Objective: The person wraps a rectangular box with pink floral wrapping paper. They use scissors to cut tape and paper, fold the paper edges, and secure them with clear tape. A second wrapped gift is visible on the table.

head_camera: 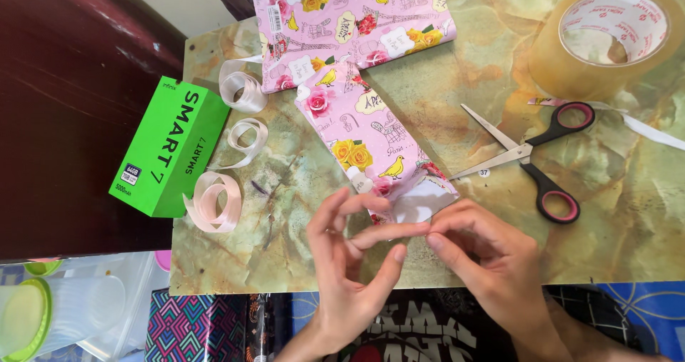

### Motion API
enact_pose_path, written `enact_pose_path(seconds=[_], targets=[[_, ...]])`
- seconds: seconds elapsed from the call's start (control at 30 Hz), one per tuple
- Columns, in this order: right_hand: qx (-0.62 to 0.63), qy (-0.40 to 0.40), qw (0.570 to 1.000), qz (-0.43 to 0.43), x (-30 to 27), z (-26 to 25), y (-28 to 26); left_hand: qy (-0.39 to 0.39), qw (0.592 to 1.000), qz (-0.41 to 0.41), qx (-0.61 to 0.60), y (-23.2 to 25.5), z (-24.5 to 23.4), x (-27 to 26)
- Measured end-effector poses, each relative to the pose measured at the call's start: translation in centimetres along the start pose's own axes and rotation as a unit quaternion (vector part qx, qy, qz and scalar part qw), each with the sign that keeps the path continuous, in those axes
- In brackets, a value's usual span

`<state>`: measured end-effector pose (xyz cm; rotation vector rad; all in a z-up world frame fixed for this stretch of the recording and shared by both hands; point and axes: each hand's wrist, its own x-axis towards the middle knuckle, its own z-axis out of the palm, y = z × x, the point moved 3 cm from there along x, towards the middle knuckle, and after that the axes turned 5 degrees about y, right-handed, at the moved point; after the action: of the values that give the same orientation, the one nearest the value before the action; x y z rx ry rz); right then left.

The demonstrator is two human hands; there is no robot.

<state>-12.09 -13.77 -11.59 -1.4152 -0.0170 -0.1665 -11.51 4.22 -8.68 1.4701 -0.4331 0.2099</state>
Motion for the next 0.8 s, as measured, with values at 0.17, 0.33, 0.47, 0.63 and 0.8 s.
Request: enact_pose_path(seconds=[0.17, 0.33, 0.47, 0.63, 0.8], targets=[[-0.148, 0.024, 0.988, -0.027, 0.2, 0.4, -1.5, 0.077, 0.930, 0.224, 0.282, -0.1, -0.3, 1.4], [-0.290, 0.047, 0.953, -0.071, 1.3, 1.7, -2.7, 0.068, 0.912, 0.156, 0.373, -0.5, -0.1, 2.1], [-0.357, 0.041, 0.919, -0.159, 1.7, 2.8, -3.2, 0.067, 0.906, 0.123, 0.400, -0.9, 0.1, 2.5], [-0.398, 0.046, 0.906, -0.140, 2.0, 4.3, -3.0, 0.066, 0.894, 0.125, 0.424, -1.2, -0.2, 2.9], [-0.417, 0.052, 0.893, -0.162, 2.4, 5.3, -2.7, 0.063, 0.881, 0.121, 0.454, -1.1, -0.1, 2.9]])
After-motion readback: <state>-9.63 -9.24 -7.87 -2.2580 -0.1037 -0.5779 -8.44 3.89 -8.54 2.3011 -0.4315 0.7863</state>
